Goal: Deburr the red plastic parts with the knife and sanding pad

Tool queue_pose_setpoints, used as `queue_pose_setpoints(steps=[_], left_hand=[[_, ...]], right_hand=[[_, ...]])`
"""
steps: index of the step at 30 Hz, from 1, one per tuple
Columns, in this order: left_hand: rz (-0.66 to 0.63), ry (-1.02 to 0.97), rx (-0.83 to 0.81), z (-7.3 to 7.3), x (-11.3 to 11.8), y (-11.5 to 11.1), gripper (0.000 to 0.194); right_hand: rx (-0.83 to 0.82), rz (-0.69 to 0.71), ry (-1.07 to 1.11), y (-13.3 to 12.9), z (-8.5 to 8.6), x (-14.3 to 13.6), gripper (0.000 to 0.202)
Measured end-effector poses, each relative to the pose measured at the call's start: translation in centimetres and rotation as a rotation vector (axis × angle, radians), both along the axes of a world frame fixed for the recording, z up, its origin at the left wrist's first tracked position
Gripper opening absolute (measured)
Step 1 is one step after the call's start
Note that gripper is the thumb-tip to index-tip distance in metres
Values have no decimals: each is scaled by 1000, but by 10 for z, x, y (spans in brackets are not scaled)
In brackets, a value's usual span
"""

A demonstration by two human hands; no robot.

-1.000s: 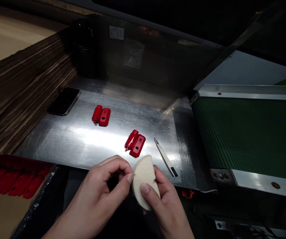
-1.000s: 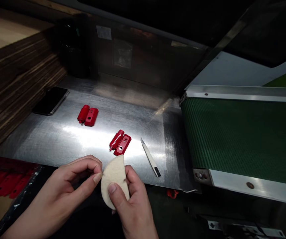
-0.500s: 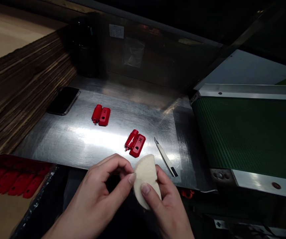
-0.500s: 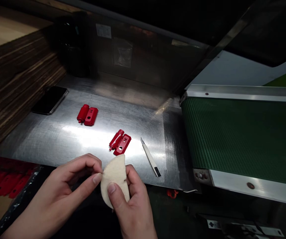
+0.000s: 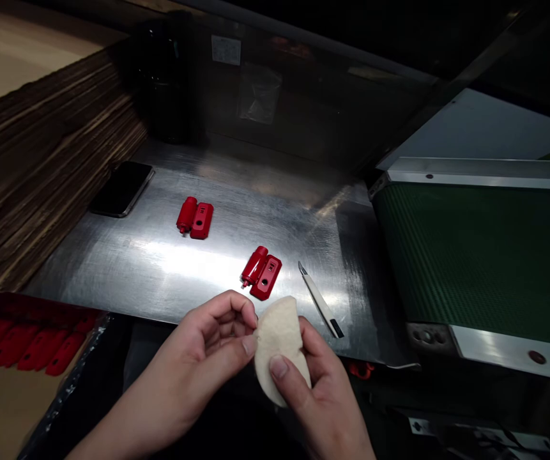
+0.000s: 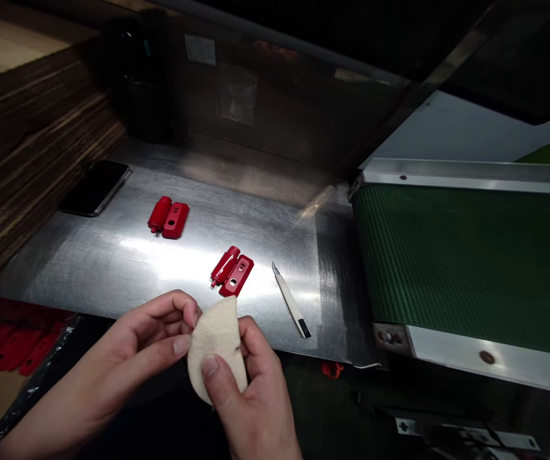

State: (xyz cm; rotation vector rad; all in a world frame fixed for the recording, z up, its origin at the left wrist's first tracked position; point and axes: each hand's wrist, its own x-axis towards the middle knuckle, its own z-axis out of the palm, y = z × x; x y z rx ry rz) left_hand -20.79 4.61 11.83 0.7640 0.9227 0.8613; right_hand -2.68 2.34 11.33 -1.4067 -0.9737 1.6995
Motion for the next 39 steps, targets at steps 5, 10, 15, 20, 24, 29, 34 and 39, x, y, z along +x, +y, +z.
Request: queue_pose_setpoints(steps=[5, 10, 15, 20, 24, 29, 34, 39], left_hand=[[-15, -2, 10, 0, 0, 0, 14], [-21, -1, -4, 0, -1, 0, 14], [-29, -9, -19, -1, -1, 1, 17], [-40, -19, -30, -1, -1, 4, 23], [-42, -29, -42, -2, -2, 4, 25], [-37, -77, -38, -4, -3, 0, 26], [-44, -146, -42, -7, -1, -4, 30], [-28, -151, -31, -8, 3, -3, 32]], right_hand=[[16, 53, 18, 0, -5, 4, 46], [26, 65, 13, 1, -8, 5, 45], [5, 27, -20, -1, -5, 2, 51], [-16, -29, -36, -3, 0, -3, 53], [13, -1, -47, -3, 0, -3, 50], [9, 5, -34, -1, -1, -3, 49], [-81, -87, 182, -3, -1, -5, 49], [-150, -122, 293, -4, -1, -4, 54]])
